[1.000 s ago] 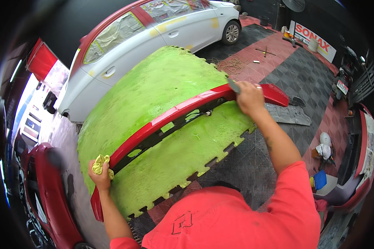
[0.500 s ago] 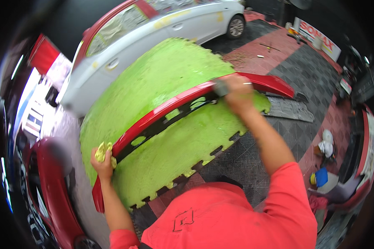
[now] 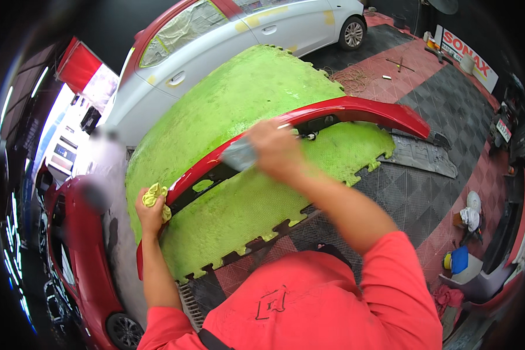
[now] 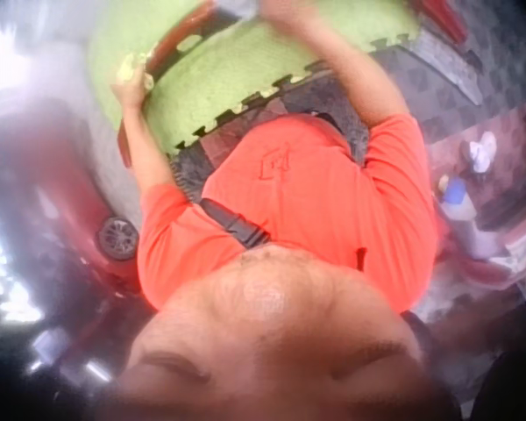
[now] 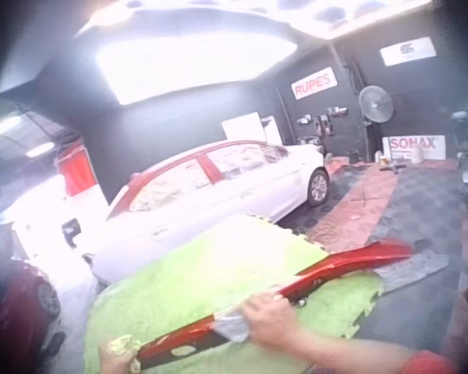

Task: The person sands a red car bumper with a sanding block and wipes it with a yellow cloth. The bumper is placed on a green foam mat in a garage.

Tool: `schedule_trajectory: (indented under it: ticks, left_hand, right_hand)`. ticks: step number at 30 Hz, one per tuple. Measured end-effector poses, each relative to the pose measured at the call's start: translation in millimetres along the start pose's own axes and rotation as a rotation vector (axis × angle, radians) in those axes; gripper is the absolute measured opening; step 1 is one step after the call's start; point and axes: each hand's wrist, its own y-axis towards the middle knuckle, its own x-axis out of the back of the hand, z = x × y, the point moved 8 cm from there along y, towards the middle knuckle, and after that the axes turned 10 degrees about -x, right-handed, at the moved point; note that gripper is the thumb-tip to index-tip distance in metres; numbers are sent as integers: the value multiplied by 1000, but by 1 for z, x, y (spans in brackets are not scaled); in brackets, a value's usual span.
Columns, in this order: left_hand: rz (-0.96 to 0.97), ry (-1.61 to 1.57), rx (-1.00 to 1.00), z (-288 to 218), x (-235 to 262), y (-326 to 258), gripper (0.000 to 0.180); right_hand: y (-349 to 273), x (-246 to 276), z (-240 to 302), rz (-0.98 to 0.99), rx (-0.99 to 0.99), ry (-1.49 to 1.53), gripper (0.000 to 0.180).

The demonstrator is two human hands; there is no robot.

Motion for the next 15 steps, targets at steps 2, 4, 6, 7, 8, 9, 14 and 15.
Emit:
schedule_trajectory:
  ticks: [2,4,6,7,8,9,14,15]
  left_hand:
    - [50,24,-26,-35,-17,3,17]
    - [123,82,-148,-80,-63,22,18]
    - [266,108,-146,-140,-120,48,23]
    - [351,-63,-64,-159,-155,59,27]
    - [309,-45,-262,-181,-181,71,25]
    - [307,-98,-338,-208,-212,81,23]
    - [347,136,-648,-299,-316,91,24]
    - [435,218,-662,-303,-325,89,26]
  right_hand:
    - [-2,53,-78,-55,-149,-173,33]
    - [-9,84,-145,-60,-261,-267,38]
    - [-14,96,-174,-37,-303,-284,38]
    - [-15,96,-180,-35,-311,-275,39]
    - [-11,92,-178,-30,-308,-251,41]
    - [-11,89,-180,-55,-298,-250,41]
    - [-13,85,-181,-122,-252,-227,40]
    - [-16,87,-182,-124,-249,-212,39]
